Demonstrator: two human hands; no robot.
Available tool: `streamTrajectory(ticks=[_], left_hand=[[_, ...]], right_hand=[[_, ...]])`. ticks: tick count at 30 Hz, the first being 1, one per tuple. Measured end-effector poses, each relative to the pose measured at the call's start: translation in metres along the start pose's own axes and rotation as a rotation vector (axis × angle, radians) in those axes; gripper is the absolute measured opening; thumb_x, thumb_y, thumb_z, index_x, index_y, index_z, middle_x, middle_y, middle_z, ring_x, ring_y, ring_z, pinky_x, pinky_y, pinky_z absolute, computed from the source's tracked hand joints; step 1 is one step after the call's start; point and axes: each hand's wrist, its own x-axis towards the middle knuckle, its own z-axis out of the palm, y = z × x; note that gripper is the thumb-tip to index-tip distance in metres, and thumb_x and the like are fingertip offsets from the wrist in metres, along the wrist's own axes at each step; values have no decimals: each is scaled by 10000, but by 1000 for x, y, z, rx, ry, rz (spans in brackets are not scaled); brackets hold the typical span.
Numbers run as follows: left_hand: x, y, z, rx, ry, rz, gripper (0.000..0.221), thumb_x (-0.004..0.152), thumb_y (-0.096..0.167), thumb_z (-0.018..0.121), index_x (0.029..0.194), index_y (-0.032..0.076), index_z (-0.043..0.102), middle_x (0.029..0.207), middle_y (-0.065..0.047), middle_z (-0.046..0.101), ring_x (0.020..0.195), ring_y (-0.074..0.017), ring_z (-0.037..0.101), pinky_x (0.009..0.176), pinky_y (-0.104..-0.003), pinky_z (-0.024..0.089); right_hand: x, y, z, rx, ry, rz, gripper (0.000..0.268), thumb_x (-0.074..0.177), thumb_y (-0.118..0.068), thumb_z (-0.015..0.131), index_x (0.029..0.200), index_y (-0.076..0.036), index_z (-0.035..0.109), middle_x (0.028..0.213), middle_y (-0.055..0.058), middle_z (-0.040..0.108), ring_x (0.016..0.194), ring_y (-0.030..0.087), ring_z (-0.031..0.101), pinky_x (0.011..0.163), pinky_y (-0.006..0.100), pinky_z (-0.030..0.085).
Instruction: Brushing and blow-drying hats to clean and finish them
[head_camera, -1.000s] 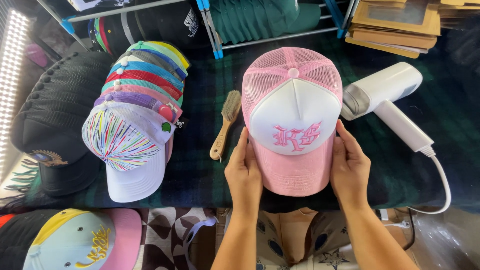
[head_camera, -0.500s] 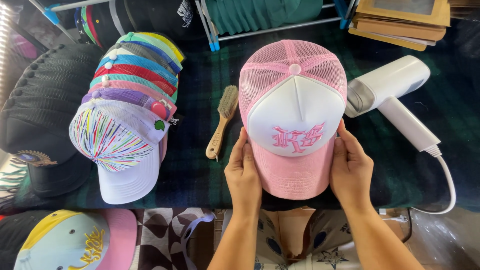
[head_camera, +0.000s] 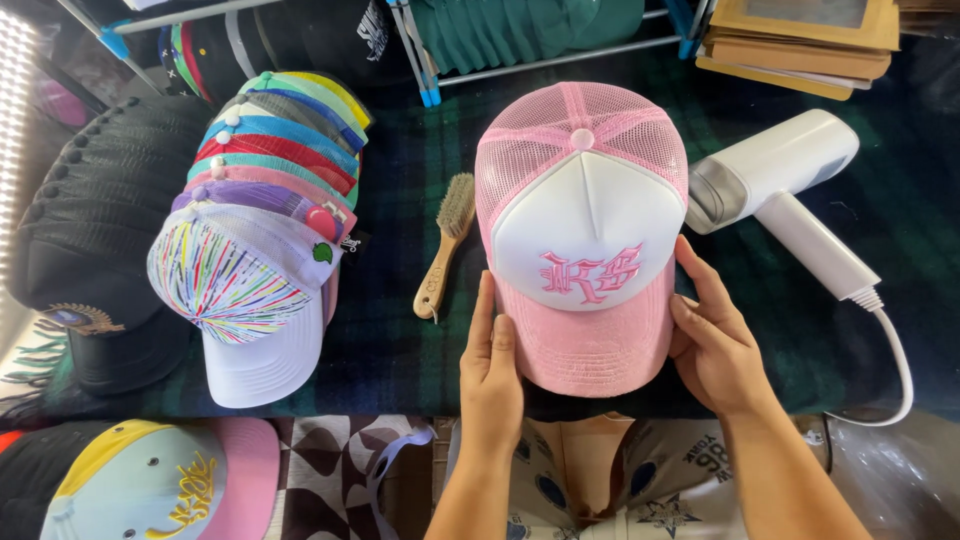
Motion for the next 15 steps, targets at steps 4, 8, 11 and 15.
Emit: streamTrajectory(ticks=[4,8,11,15], left_hand=[[0,8,7,-396,-15,-301,604,1015,206,426,1600,333,348,1621,54,479,1423,-109,467,1119,-320,436],[5,-5,-1,-526,-48,-373,630,1019,176,449,1609,377,359,1528,82,563,1286,-110,554,953,-367,539],[2,-8,0,-555,-40,-313,617,1016,143,438,1603,314,360,1600,49,501,1370,-124,518,1030,-320,502],[-8,-13,-5,-560,-48,-363,625,1015,139,453,1600,348,385,1539,74,557,1199,-124,591,853,-372,591]], right_hand=[[1,0,-4,-57,22,34,664,1025,-114,476,1662,-196,309,965,80,593,791,150,607,712,277,502],[-7,-2,-3,-169,71,108,657,1034,-215,501,1657,-287,304,676,-86,600,524,35,577,499,222,539],[-17,-10,32,17,251,169,649,993,-173,470,1635,-235,399,1383,-10,613,1082,141,623,868,342,531],[-37,11,39,136,352,197,474,1037,-228,490,1482,-84,567,1129,75,729,869,218,707,655,380,586]])
